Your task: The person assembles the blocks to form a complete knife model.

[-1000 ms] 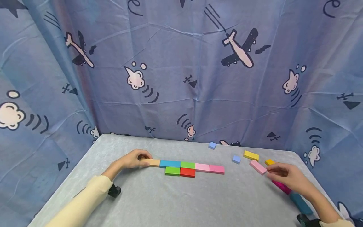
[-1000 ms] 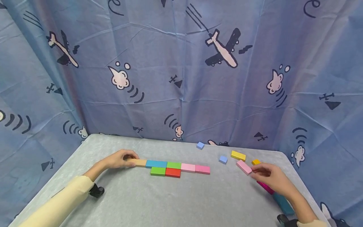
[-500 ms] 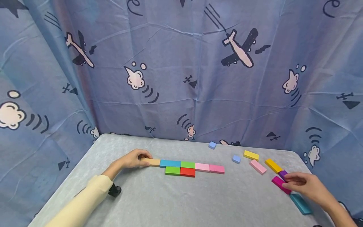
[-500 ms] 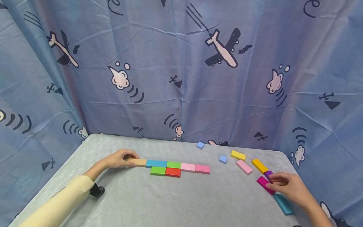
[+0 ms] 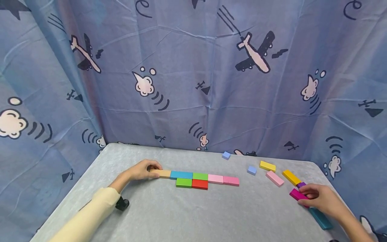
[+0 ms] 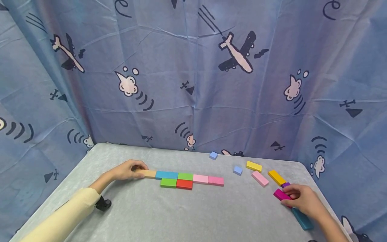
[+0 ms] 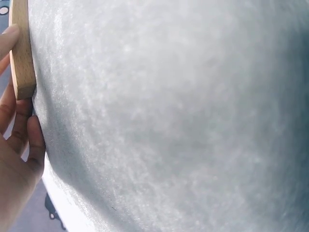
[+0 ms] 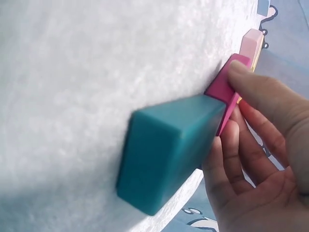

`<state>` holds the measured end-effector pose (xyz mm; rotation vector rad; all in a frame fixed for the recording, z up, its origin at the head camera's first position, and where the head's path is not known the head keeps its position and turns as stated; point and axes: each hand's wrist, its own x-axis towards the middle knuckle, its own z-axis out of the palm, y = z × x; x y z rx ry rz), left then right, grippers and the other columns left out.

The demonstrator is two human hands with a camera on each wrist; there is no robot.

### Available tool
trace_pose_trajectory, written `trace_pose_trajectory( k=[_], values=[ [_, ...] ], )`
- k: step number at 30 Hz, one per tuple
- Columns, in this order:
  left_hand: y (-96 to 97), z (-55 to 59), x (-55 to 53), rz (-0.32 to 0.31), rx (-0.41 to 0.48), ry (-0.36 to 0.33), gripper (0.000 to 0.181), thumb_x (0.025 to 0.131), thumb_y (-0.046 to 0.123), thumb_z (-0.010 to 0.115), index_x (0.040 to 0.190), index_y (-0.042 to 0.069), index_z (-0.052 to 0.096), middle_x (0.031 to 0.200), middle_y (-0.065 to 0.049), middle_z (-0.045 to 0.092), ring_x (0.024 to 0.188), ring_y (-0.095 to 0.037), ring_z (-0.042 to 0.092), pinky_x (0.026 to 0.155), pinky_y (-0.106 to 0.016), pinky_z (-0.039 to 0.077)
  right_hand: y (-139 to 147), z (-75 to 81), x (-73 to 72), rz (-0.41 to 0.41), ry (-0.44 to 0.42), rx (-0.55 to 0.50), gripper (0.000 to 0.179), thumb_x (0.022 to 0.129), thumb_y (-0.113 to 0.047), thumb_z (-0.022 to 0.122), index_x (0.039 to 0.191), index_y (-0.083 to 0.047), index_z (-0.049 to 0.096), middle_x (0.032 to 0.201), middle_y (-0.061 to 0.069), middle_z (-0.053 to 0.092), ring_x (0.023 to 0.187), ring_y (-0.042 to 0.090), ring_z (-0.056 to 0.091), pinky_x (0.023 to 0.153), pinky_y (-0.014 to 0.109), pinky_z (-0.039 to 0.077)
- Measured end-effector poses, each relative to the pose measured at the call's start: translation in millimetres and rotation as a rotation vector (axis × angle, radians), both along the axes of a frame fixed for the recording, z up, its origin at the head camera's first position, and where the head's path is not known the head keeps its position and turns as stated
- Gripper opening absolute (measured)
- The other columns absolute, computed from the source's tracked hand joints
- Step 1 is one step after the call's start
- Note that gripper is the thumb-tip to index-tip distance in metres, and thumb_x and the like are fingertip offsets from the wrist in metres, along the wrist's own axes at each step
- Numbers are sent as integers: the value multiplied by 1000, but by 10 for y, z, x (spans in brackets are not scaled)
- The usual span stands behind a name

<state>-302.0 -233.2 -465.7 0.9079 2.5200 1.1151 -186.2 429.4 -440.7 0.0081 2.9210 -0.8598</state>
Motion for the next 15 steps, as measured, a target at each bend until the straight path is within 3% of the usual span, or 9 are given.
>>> trace_pose_trajectory(
  k=[8,15],
  values=[
    [11,-14,5,-11,5,2,21,94,12,76,114,7,72,105,1,69,92,-18,60,83,-35,47,-1,25,-15,18,-7,-38,42,77,-11,90,109,8,70,98,13,68,83,26,62,68,30,57],
    [3,-2,15,-3,2,6,21,94,12,76,114,7,72,104,2,68,92,-17,60,83,-35,47,-170,105,-43,65,48,-25,42,80,-15,88,113,5,71,100,13,68,85,26,63,68,31,57]
  ],
)
